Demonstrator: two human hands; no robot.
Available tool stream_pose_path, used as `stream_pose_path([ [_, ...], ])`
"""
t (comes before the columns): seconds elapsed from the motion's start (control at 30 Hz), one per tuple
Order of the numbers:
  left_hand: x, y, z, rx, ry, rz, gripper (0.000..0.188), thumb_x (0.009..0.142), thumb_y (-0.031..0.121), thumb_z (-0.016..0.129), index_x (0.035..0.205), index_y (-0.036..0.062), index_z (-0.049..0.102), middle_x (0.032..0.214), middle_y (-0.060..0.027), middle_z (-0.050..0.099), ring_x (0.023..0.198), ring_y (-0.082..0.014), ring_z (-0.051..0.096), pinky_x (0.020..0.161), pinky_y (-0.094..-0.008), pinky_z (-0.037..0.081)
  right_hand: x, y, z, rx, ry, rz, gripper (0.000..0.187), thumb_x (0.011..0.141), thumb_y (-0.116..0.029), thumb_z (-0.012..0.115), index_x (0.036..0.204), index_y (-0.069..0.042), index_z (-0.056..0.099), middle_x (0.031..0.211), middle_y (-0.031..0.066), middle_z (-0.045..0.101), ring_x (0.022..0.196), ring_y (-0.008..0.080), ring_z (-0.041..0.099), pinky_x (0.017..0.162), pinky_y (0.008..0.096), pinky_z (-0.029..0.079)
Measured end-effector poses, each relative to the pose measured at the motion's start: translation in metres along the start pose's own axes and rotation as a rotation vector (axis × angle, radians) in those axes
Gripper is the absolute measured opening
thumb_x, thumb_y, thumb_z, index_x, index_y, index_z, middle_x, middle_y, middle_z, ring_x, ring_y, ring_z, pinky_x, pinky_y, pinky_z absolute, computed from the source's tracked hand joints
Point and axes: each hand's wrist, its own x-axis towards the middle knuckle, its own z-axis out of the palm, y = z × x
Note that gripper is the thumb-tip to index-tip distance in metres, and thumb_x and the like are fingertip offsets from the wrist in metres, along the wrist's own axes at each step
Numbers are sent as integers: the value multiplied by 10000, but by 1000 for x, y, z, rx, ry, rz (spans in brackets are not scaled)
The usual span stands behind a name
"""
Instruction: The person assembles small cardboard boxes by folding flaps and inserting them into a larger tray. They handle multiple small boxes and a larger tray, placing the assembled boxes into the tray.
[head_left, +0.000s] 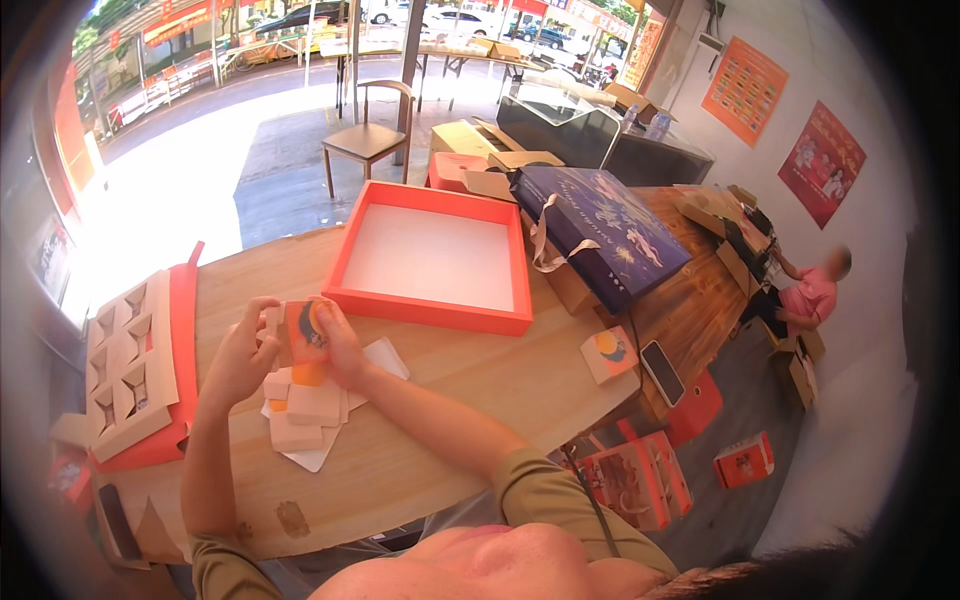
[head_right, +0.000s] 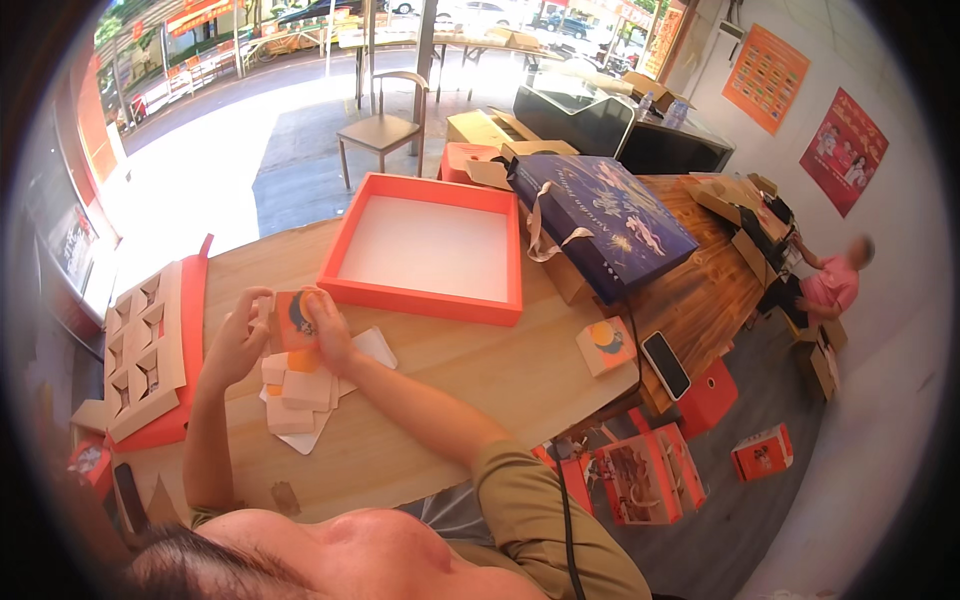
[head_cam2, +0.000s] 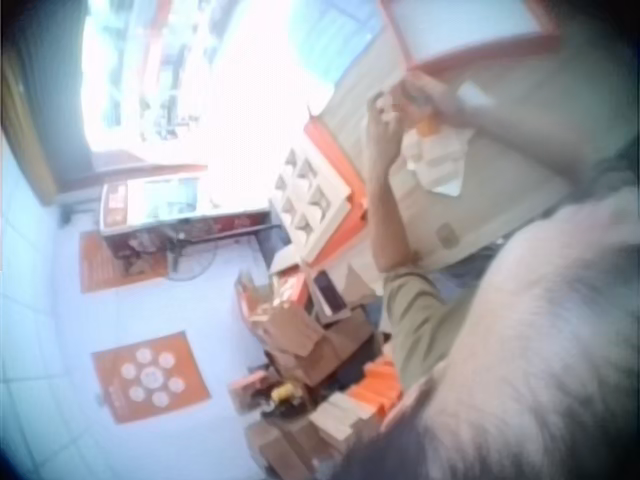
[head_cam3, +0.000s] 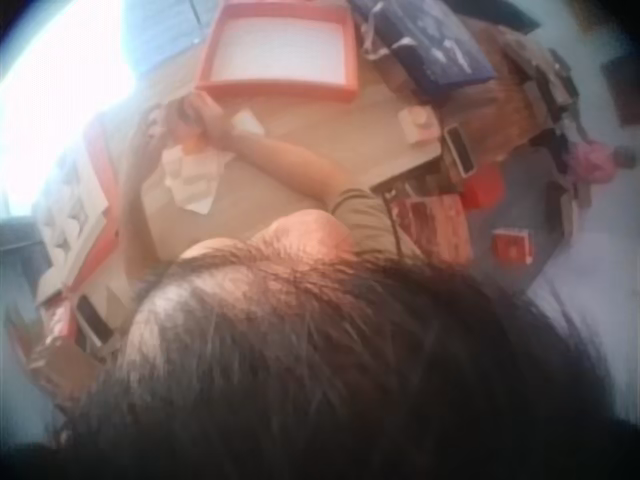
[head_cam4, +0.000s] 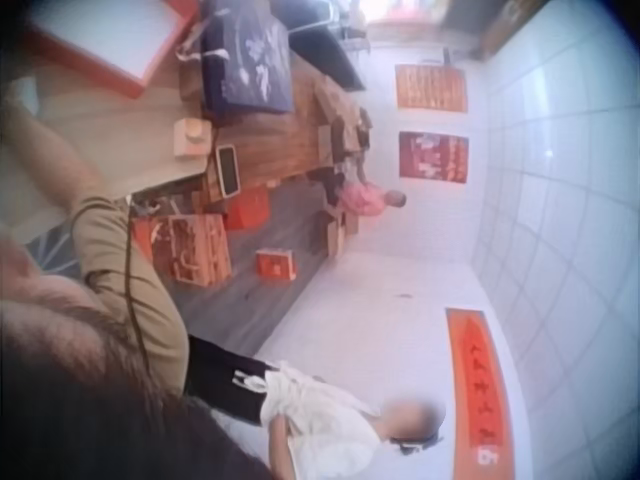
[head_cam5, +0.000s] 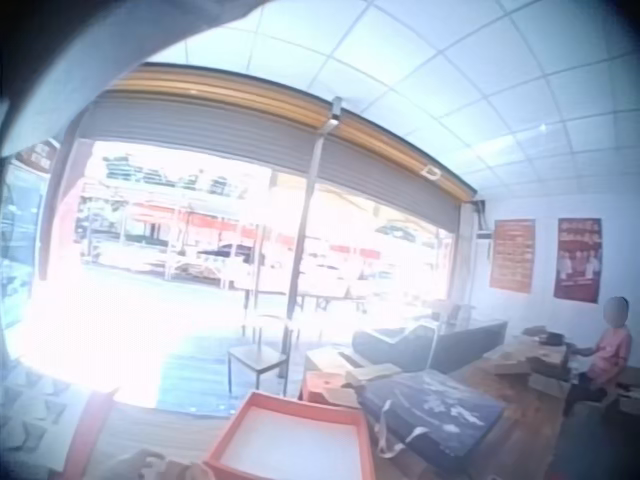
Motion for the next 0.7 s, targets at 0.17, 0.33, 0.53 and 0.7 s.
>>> stream_pose_path([
  [0.17,-5,-10,-5,0,78,56,533,892,-41,525,1418,42,496,945,-94,643,697,-118,599,632,-279,491,-3,-3,7,0,2,43,314,1157,-332,432,1384,-121,487,1254,52,621,1127,159,645,972,374,572],
  [0.33,0,-8,-21,-105,289,-3,550,941,-8,562,1490,12,536,934,-73,670,748,-109,633,702,-287,532,-4,-6,3,64,-32,70,316,1119,-321,478,1367,-127,497,1261,50,620,1154,160,635,972,381,568],
  [0.53,8,-11,-19,-563,330,-21,275,1030,101,600,1244,-51,684,823,2,681,708,-72,641,639,-237,522,-2,-5,-9,174,-143,131,492,1010,-326,525,1455,-120,474,1357,60,600,1250,196,605,1071,423,515],
  [0.7,10,-36,-33,-754,135,-56,204,1065,213,610,1069,30,699,866,1,690,744,-78,655,640,-246,524,-6,-9,-4,161,-299,125,566,962,-341,583,1459,-91,478,1357,74,607,1254,213,609,1089,408,501],
])
